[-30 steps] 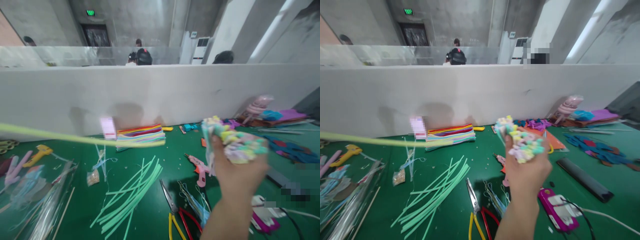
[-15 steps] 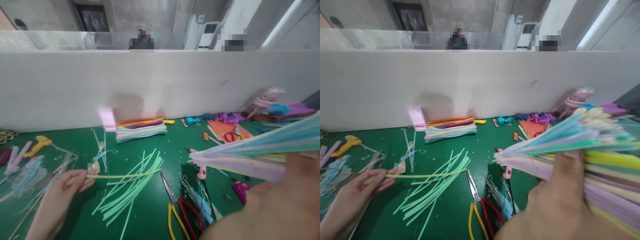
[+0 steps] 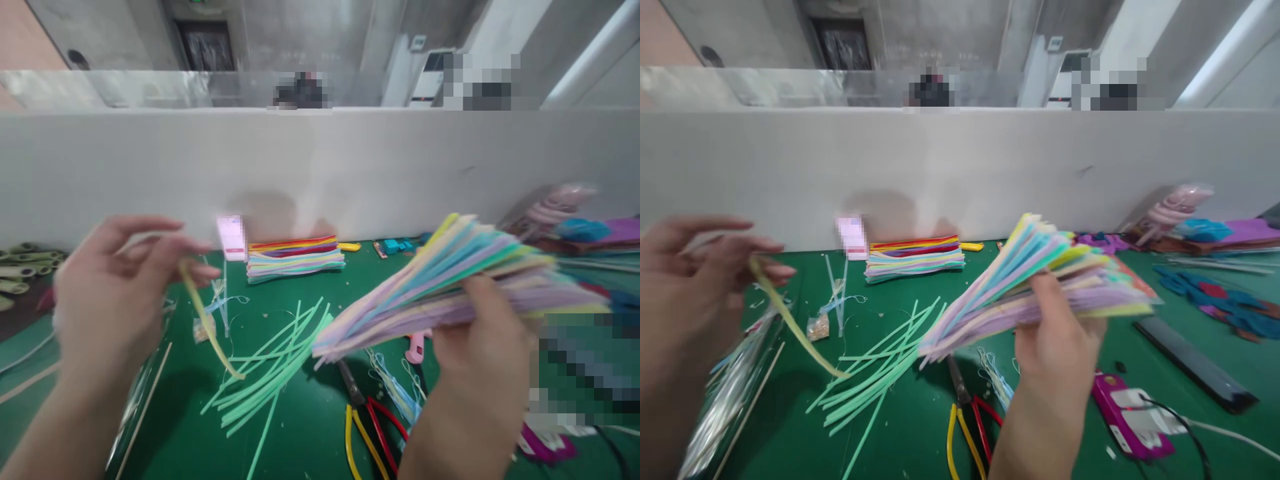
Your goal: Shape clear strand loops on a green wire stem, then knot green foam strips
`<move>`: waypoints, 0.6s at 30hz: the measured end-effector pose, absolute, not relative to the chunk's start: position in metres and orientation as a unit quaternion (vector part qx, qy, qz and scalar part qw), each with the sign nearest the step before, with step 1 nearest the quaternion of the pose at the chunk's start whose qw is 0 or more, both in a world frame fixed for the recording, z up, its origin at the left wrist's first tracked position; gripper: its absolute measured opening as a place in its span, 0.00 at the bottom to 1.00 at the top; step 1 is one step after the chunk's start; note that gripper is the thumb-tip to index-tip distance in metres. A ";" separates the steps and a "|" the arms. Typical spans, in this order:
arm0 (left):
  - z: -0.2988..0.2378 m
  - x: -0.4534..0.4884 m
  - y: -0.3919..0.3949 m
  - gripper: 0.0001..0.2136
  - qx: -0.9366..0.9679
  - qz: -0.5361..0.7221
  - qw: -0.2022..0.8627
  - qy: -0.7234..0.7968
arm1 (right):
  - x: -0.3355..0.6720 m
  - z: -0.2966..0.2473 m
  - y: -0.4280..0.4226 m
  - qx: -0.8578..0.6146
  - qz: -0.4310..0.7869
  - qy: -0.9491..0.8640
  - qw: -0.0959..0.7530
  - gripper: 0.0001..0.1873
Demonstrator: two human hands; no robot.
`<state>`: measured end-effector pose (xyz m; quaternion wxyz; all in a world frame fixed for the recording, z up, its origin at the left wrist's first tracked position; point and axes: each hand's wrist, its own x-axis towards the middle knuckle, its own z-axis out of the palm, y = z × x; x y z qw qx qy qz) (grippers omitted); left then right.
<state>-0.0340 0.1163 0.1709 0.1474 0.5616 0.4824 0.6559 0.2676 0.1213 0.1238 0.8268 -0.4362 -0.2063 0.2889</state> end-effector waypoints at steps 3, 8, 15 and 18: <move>0.207 0.027 0.145 0.03 0.587 0.623 0.377 0.352 | 0.254 0.116 0.140 -0.413 0.416 -0.198 0.786 0.20; 0.197 0.096 0.172 0.07 0.486 0.552 0.599 0.316 | 0.214 0.107 0.153 -0.367 0.606 -0.257 0.657 0.19; 0.156 0.110 0.189 0.10 0.482 0.628 0.516 0.327 | 0.194 0.104 0.151 -0.305 0.682 -0.279 0.603 0.26; 0.152 0.108 0.195 0.10 0.514 0.636 0.468 0.335 | 0.196 0.104 0.149 -0.289 0.701 -0.299 0.579 0.29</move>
